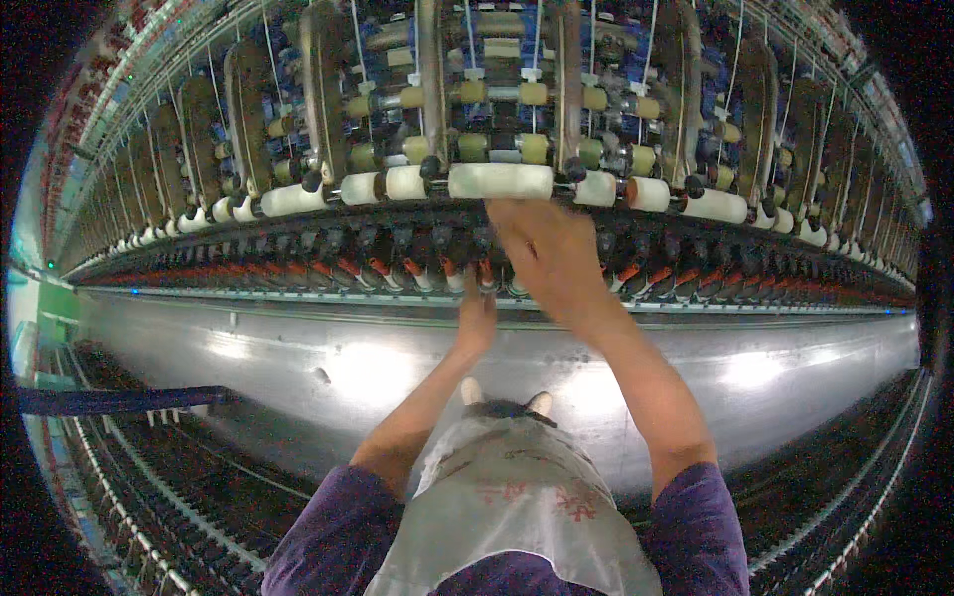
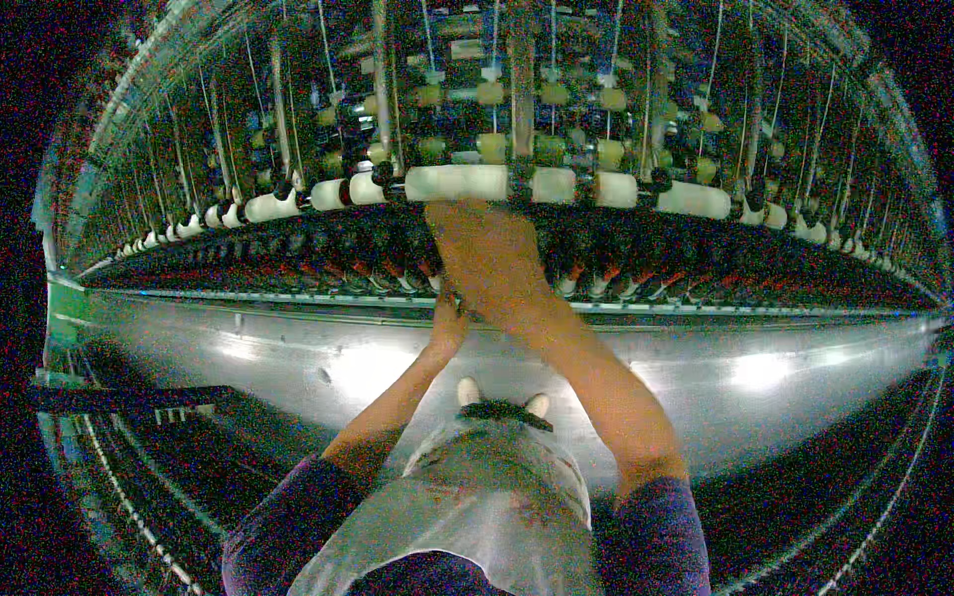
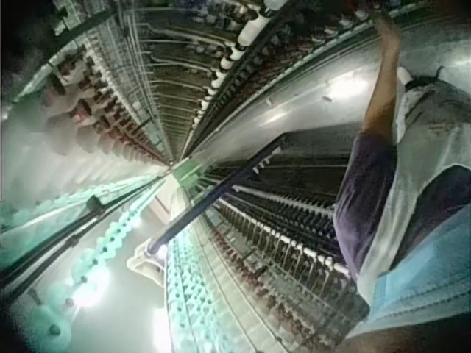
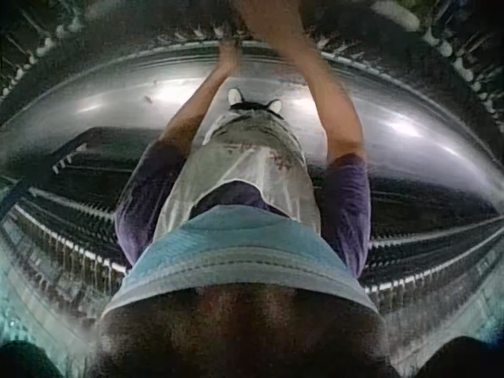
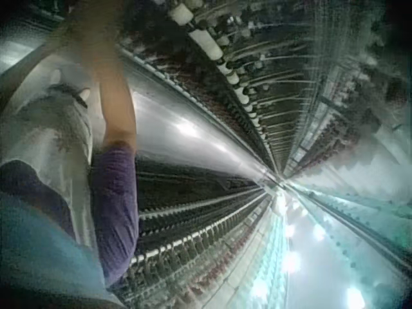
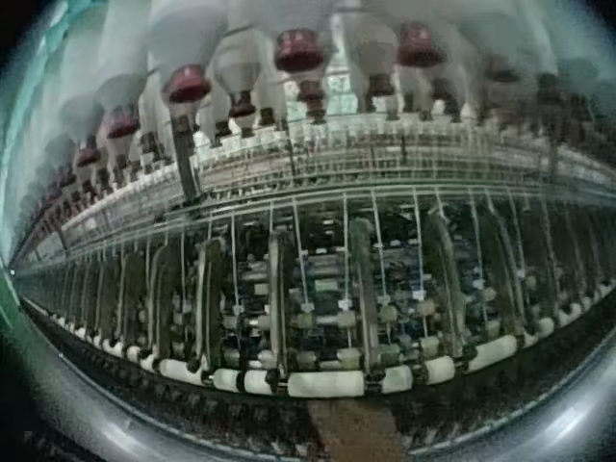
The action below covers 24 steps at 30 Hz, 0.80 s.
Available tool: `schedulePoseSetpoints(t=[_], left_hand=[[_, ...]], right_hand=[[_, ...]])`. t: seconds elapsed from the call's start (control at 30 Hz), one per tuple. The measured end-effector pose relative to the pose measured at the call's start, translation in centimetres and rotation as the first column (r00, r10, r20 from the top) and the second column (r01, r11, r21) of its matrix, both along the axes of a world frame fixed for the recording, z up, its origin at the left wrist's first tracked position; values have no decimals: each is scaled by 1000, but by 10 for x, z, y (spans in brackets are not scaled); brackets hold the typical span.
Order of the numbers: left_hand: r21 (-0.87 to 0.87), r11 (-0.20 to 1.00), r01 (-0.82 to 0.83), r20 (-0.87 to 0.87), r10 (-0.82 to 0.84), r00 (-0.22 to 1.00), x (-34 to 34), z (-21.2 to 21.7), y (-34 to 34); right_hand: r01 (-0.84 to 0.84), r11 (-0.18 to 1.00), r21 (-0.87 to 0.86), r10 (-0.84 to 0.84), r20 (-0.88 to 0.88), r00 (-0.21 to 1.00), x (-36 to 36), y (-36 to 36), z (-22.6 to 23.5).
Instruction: The person walks along a row of spinning machines and uses a small orange tool to adjust or clean the spindles. They then remove a large white yarn cone, thread the yarn through the machine's guides, and reattach the cone to resume operation.
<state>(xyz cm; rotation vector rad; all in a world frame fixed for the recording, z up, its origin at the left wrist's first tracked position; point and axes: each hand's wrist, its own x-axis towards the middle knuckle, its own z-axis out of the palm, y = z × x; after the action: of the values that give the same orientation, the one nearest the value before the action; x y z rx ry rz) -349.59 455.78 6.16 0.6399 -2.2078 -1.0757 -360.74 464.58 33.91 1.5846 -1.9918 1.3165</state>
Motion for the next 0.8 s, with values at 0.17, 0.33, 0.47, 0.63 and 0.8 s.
schedulePoseSetpoints(t=[0.17,0.33,0.47,0.63,0.8], left_hand=[[72,997,-21,99,14,995,-41,-20,-18],[226,974,33,-14,-31,999,-37,52,-24],[202,966,162,-225,-115,968,25,112,-19],[471,872,134,21,-163,986,86,69,-36],[421,904,-72,290,-59,955,148,-7,-44]], right_hand=[[267,947,179,-302,204,931,-70,-100,9],[369,832,415,-406,2,914,-129,-135,-33],[221,741,634,-209,-96,973,-140,-159,-35],[611,144,778,-14,-616,787,-122,-165,-12],[409,609,680,-590,44,806,-116,-163,-3]])
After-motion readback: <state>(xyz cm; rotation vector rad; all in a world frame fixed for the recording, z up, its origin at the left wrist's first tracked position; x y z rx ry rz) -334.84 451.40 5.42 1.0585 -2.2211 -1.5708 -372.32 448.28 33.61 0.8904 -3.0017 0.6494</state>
